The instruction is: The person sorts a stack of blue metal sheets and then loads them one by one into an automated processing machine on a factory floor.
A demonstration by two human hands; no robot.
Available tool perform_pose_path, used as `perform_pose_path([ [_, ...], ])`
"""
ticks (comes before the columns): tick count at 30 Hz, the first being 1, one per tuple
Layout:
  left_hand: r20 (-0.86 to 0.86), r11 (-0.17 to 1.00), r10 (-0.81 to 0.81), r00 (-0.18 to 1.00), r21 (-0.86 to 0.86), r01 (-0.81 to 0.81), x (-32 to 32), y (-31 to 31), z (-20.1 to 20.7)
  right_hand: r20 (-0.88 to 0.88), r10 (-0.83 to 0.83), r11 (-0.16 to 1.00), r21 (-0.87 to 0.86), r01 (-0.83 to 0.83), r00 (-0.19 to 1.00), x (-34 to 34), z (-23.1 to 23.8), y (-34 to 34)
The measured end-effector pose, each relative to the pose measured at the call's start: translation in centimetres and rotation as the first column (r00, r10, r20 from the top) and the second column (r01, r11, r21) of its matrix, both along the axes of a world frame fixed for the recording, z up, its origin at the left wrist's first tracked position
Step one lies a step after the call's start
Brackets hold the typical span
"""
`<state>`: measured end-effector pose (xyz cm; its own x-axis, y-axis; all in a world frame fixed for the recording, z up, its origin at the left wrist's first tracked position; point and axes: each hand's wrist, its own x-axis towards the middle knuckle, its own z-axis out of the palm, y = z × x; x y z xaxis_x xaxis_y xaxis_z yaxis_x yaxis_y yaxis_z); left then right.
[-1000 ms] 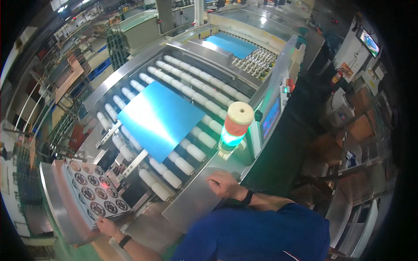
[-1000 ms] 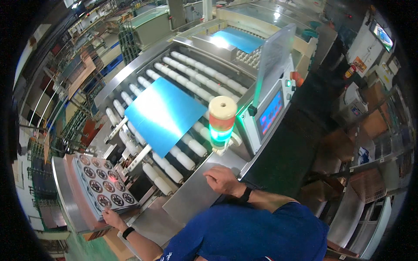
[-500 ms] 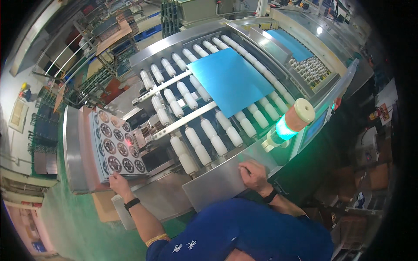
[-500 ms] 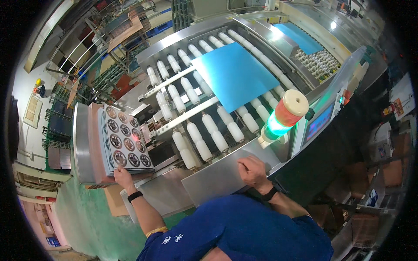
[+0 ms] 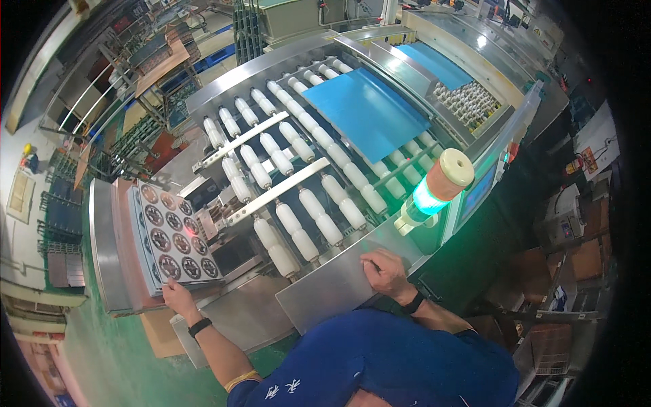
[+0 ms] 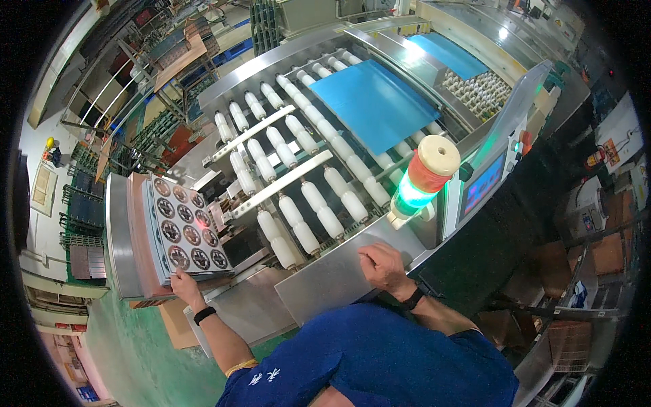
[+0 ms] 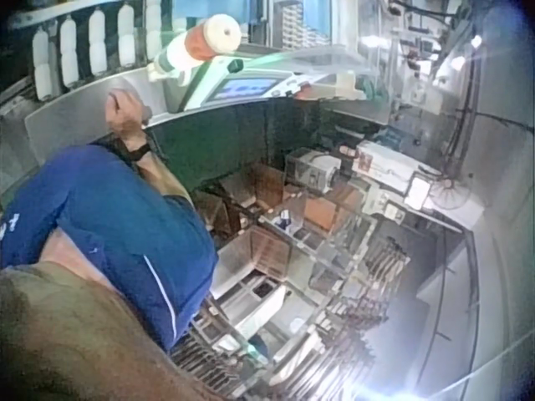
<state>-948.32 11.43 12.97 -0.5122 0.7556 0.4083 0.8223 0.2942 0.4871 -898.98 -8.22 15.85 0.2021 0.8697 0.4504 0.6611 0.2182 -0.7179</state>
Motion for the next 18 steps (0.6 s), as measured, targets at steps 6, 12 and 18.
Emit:
perform_pose_path([
  [6, -0.007, 0.999, 0.05, 0.999, -0.015, -0.05, -2.8, -0.8, -1.7, 0.003, -0.031, 0.999, -0.01, 0.031, 1.0, -0.6, -0.8, 0.1],
  [12, 0.041, 0.997, -0.002, 0.999, 0.082, -0.002, -0.6, 0.2, -1.1, -0.011, -0.021, 0.997, -0.072, 0.02, 1.0, -0.4, 0.0, -0.2],
  [18, 0.056, 0.995, 0.053, 0.997, 0.08, -0.058, -0.9, -0.5, 0.0, -0.001, 0.021, 0.998, -0.066, -0.021, 1.0, -0.7, 0.3, 0.4],
])
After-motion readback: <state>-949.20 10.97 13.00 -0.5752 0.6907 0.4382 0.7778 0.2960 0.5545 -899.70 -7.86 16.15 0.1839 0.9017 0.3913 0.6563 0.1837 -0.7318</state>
